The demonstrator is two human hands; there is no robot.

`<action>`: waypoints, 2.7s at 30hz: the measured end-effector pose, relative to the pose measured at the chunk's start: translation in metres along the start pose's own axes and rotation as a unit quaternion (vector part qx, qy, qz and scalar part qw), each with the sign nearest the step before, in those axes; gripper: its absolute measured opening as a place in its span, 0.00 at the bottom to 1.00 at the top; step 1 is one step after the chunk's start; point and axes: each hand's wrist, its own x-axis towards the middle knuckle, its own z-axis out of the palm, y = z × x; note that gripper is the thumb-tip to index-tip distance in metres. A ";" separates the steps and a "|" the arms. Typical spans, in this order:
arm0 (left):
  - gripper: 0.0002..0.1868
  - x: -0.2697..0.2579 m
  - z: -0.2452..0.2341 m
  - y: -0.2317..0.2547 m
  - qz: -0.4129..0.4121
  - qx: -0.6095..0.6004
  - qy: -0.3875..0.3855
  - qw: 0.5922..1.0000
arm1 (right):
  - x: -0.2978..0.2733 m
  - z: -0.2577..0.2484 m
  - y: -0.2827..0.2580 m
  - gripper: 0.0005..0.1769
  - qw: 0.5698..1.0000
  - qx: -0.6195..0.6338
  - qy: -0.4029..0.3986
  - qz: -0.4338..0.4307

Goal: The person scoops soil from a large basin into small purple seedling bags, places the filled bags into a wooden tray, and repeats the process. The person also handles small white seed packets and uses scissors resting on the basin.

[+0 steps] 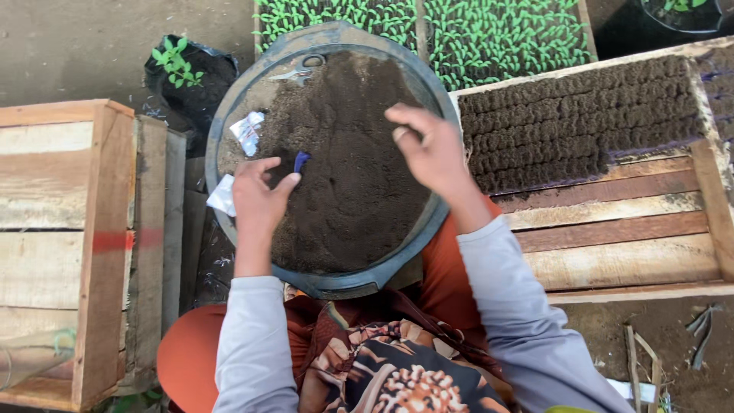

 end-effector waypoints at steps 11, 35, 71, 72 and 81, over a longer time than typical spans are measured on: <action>0.04 0.001 0.015 0.017 -0.022 0.023 0.015 0.999 | -0.035 0.083 0.013 0.15 0.981 0.088 -0.082 0.149; 0.07 -0.036 0.002 0.047 -0.003 -0.123 -0.032 0.992 | -0.117 0.141 -0.023 0.36 0.885 0.171 0.066 0.429; 0.10 -0.030 0.036 0.022 0.047 0.047 -0.117 0.991 | 0.006 0.125 -0.076 0.44 0.837 0.359 0.046 0.410; 0.13 -0.029 0.033 0.025 0.037 0.050 -0.130 0.990 | 0.007 0.127 -0.072 0.42 0.840 0.382 0.039 0.384; 0.13 -0.036 0.010 0.052 0.029 -0.008 -0.118 0.992 | -0.030 0.143 0.029 0.17 0.877 0.407 -0.042 0.250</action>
